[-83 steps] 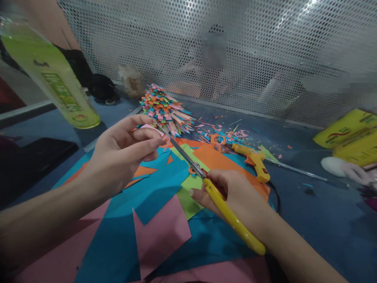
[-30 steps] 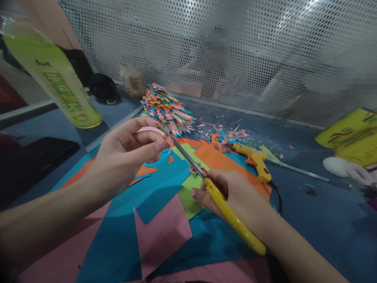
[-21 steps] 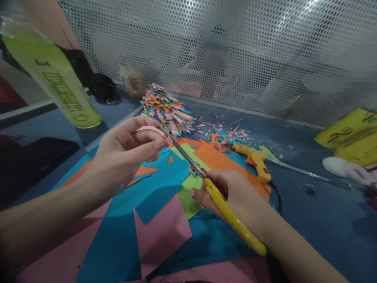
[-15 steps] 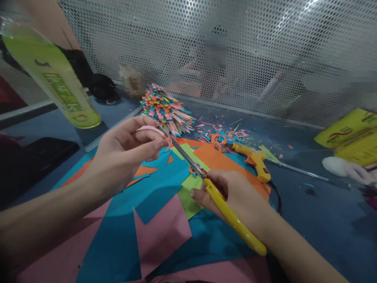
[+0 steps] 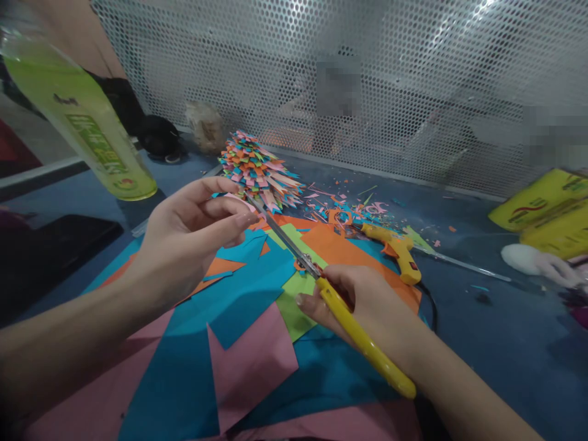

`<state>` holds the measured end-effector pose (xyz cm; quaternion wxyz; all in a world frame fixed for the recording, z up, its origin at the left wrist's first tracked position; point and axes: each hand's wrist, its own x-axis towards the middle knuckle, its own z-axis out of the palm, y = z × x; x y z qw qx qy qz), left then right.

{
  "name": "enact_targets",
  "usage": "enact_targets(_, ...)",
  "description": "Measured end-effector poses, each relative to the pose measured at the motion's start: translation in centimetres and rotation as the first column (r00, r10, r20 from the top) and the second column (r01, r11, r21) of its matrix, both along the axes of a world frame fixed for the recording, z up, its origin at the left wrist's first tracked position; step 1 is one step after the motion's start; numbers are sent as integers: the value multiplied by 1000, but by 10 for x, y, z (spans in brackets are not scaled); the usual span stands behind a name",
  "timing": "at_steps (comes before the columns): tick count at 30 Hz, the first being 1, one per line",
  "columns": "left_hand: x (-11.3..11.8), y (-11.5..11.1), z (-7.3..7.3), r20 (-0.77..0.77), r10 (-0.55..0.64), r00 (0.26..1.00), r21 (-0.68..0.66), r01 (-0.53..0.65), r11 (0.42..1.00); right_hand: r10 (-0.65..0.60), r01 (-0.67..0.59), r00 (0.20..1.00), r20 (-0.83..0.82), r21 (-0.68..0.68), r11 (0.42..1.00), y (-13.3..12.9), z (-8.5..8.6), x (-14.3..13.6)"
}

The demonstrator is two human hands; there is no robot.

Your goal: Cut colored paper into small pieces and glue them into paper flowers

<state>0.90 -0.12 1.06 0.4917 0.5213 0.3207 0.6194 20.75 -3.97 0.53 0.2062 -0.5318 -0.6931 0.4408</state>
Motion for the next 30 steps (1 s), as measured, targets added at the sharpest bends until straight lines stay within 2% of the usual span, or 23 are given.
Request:
enact_targets(12, -1, -2, -2, -54, 8, 999, -2, -8, 1000, -11, 10, 1000, 18, 83, 997, 0, 1, -2)
enact_targets(30, -1, -1, -1, -17, 3, 1000, 7, -2, 1000, 21, -28, 998, 65, 104, 994, 1, -4, 3)
